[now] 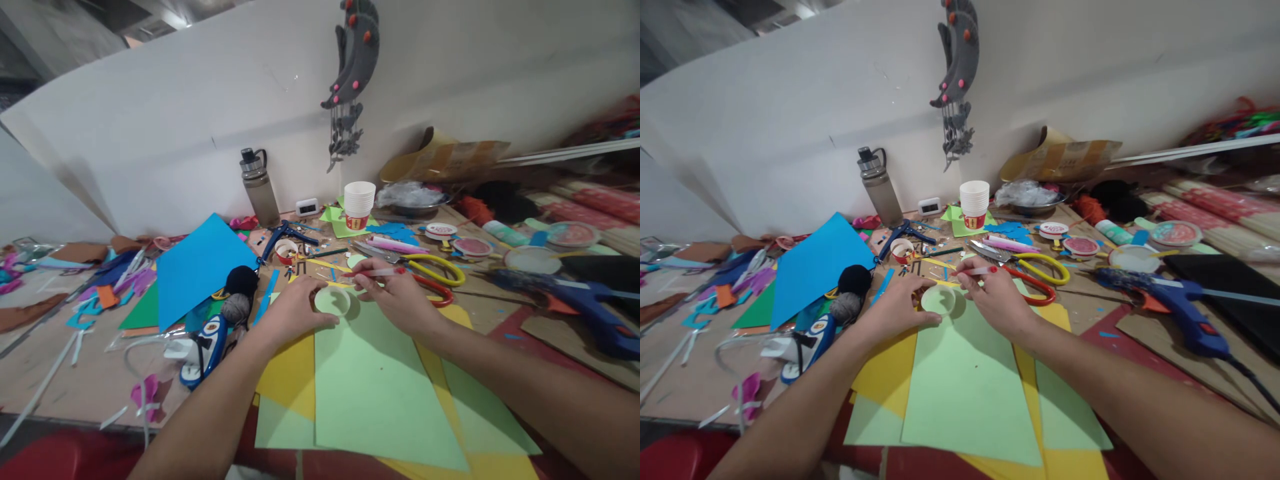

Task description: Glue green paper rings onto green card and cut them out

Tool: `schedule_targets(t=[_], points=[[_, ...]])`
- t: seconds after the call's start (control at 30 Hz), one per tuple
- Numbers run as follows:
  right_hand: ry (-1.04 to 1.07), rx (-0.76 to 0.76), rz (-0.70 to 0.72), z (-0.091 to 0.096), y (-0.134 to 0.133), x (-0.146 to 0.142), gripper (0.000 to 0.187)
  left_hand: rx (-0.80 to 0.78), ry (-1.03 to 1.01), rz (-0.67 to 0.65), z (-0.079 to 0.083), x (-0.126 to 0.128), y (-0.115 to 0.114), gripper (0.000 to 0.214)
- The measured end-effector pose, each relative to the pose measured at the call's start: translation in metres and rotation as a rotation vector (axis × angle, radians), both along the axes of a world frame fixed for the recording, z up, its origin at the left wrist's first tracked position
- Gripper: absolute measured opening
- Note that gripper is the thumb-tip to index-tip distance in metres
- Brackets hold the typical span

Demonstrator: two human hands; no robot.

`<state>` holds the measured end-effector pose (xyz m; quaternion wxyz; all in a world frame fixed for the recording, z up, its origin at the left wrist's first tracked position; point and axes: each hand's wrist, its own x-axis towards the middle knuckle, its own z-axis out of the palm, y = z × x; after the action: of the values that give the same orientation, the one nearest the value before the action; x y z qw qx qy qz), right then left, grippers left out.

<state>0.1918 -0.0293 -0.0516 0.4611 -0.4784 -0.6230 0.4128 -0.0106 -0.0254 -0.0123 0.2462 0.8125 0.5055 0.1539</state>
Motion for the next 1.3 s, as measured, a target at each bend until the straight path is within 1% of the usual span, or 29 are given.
schedule_targets(t=[0.23,0.47,0.53,0.67,0.7,0.87,0.93,1.03,1.1,1.17,1.23,1.3], points=[[-0.005,0.017,-0.01,0.003,0.0,0.0,0.025,-0.043,-0.058,0.007,-0.004,-0.003,0.003,0.052],[0.019,0.013,-0.001,0.005,-0.001,0.0,0.024,0.002,-0.051,-0.017,-0.004,-0.004,0.001,0.05],[0.034,0.043,-0.016,0.006,0.001,0.002,0.025,0.003,-0.056,-0.023,-0.006,-0.005,0.002,0.055],[0.072,0.089,-0.076,0.014,0.003,0.007,0.027,-0.045,-0.073,0.027,-0.009,-0.009,0.006,0.077],[0.086,0.099,-0.09,0.017,0.004,0.009,0.026,-0.053,-0.078,0.039,-0.009,-0.01,0.007,0.078],[0.122,0.139,-0.164,0.029,0.006,0.018,0.026,-0.017,-0.134,0.077,-0.004,-0.012,0.01,0.049],[0.106,0.168,-0.202,0.031,0.007,0.02,0.028,0.005,-0.129,0.081,-0.002,-0.011,0.01,0.046],[0.102,0.201,-0.229,0.032,0.008,0.021,0.029,0.0,-0.098,0.075,-0.005,-0.011,0.011,0.05],[0.061,0.216,-0.224,0.032,0.008,0.021,0.028,-0.026,-0.081,0.067,-0.008,-0.012,0.011,0.058],[-0.034,0.222,-0.228,0.032,0.007,0.021,0.029,-0.045,-0.067,0.06,-0.011,-0.012,0.012,0.063],[-0.142,0.228,-0.24,0.034,0.007,0.022,0.029,-0.054,-0.061,0.06,-0.012,-0.011,0.012,0.063],[-0.203,0.244,-0.248,0.035,0.006,0.023,0.028,-0.065,-0.068,0.059,-0.012,-0.012,0.012,0.062]])
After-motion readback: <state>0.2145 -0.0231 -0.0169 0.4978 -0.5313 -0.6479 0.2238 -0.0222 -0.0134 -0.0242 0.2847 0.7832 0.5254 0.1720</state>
